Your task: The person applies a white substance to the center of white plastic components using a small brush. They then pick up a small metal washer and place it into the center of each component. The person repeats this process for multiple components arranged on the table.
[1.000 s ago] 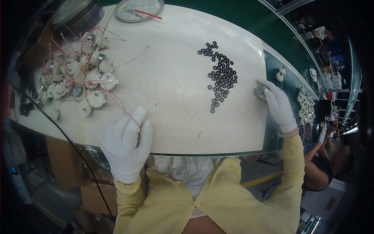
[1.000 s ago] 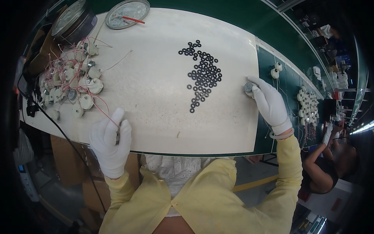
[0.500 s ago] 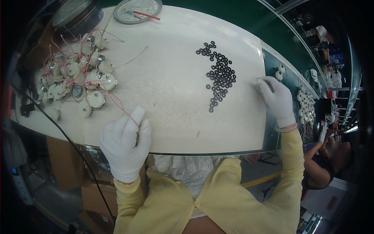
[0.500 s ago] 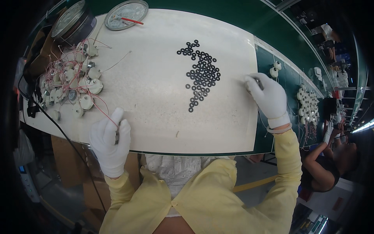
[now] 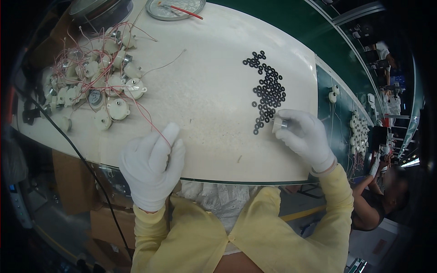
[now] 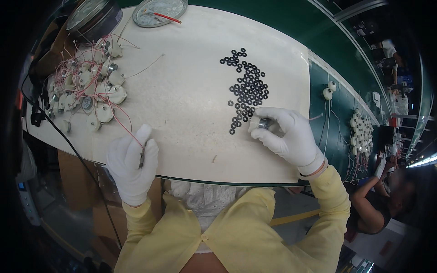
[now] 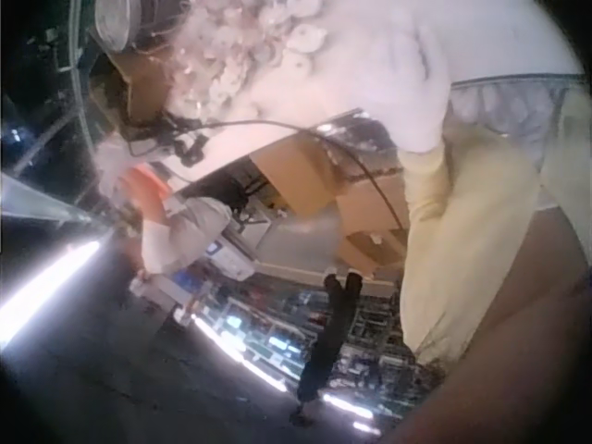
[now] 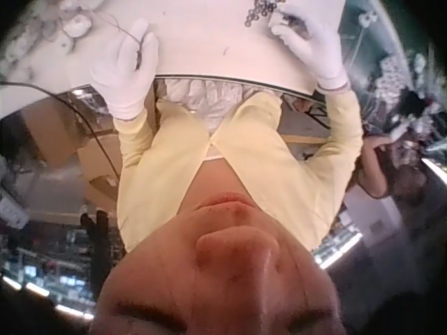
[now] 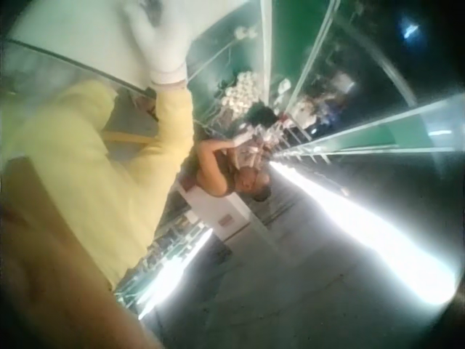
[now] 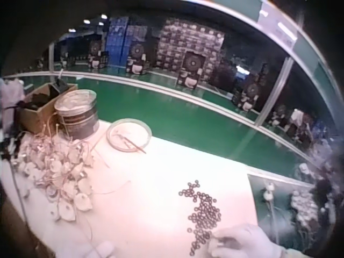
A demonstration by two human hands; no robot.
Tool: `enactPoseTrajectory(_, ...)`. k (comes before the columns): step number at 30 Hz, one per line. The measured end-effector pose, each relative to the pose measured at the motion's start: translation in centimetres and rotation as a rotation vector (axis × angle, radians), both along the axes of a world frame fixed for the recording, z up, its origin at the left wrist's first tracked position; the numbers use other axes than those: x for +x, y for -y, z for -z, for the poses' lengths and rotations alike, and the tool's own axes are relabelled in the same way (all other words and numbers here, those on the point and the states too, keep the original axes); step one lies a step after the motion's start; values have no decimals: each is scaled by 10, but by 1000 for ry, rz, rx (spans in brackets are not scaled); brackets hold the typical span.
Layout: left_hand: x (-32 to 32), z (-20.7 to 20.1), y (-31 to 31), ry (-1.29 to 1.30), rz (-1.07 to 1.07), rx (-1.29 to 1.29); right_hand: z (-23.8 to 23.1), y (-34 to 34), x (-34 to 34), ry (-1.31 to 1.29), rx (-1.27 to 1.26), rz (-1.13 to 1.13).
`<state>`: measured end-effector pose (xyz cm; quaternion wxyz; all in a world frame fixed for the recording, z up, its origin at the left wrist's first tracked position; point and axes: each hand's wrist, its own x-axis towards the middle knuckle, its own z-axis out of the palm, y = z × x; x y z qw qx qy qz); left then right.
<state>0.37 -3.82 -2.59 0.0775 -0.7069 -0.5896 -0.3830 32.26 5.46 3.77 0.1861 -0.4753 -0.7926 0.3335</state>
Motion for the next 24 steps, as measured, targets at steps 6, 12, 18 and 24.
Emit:
enactPoseTrajectory(6,-1,-4,4,29,17,-60,4,5,4,-95,-337,151)
enactPoseTrajectory(12,-3,-3,6,27,20,-85,8,9,-2,-44,-84,61)
enactPoseTrajectory(18,-3,-2,6,36,14,-97,-11,2,-29,283,283,-149)
enactPoseTrajectory(24,-3,-1,6,33,12,-57,-23,2,-25,535,393,-292)
